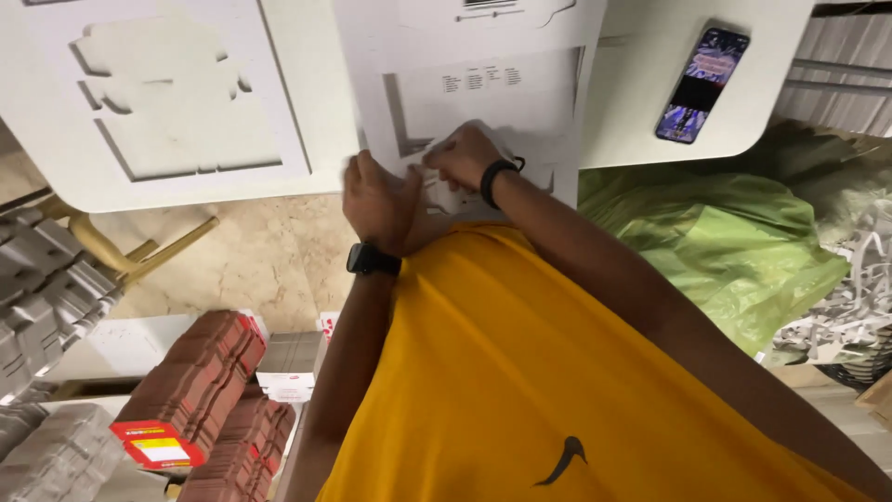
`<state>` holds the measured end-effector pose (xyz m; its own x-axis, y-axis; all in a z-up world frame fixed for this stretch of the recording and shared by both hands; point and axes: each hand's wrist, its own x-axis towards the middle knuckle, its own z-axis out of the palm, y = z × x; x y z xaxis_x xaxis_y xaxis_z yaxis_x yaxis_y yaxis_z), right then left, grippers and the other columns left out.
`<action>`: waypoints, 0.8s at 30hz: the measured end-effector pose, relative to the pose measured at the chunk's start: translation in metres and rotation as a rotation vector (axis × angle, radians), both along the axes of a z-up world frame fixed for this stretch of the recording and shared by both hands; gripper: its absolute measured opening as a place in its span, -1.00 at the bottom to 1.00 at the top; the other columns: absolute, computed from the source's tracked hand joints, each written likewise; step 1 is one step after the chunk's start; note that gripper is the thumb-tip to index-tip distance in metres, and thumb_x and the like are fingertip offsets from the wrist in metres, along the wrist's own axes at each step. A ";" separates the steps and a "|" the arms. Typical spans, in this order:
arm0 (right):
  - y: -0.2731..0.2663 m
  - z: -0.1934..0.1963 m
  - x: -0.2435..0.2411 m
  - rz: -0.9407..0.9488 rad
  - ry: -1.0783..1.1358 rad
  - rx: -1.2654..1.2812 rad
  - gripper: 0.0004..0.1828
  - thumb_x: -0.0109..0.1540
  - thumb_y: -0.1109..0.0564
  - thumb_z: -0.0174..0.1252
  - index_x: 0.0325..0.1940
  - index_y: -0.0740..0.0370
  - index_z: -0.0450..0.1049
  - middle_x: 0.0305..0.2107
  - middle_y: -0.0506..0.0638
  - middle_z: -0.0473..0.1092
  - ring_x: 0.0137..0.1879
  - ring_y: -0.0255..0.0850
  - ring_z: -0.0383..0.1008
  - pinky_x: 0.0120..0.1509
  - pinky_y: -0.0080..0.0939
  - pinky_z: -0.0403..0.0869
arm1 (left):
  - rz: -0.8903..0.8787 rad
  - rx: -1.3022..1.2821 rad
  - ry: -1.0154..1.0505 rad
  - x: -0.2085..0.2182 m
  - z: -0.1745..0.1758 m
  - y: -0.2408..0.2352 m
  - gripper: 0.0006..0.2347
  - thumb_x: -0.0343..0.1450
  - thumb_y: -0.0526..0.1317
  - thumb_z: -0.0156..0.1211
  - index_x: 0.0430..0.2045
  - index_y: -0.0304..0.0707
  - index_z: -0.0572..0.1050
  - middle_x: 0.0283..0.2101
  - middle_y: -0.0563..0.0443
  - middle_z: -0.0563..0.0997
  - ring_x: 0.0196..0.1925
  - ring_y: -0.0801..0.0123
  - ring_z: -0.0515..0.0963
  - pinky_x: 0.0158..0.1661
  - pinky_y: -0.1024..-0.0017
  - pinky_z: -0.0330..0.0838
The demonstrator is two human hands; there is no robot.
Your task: Punching out pre-cut cardboard shapes from sheets and folding them into boxes.
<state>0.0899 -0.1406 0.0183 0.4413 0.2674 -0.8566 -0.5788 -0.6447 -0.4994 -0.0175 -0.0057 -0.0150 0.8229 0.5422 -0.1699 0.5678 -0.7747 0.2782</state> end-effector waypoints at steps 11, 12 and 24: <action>-0.008 -0.026 -0.009 0.012 0.072 0.067 -0.64 0.10 -0.12 0.31 -0.65 0.16 0.53 -0.73 0.04 0.42 -0.61 -0.28 0.32 -0.48 -0.30 0.39 | 0.062 -0.078 0.130 0.004 0.027 -0.020 -0.44 0.33 0.07 0.27 0.12 -0.27 0.32 -0.07 -0.20 0.67 -0.23 -0.12 0.73 -0.25 -0.04 0.64; -0.009 -0.027 -0.009 -0.045 0.112 0.063 -0.64 0.11 -0.11 0.25 -0.62 0.19 0.54 -0.71 0.08 0.41 -0.61 -0.24 0.31 -0.47 -0.25 0.40 | 0.083 -0.101 0.142 0.005 0.030 -0.018 -0.46 0.30 0.05 0.33 0.08 -0.20 0.33 -0.09 -0.15 0.67 -0.19 -0.10 0.73 -0.23 -0.03 0.64; -0.008 -0.036 -0.011 0.047 0.081 0.051 -0.61 0.09 -0.16 0.27 -0.59 0.21 0.56 -0.71 0.08 0.43 -0.60 -0.22 0.41 -0.48 -0.26 0.42 | 0.126 -0.332 0.410 0.036 0.021 0.003 -0.38 0.29 -0.02 0.34 0.05 -0.02 0.00 -0.23 -0.18 0.65 -0.15 -0.13 0.72 -0.10 -0.01 0.59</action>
<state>0.0792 -0.1482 -0.0181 0.3573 0.3300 -0.8737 -0.5885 -0.6469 -0.4850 0.0184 -0.0024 0.0064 0.5852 0.4953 -0.6421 0.7643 -0.6015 0.2325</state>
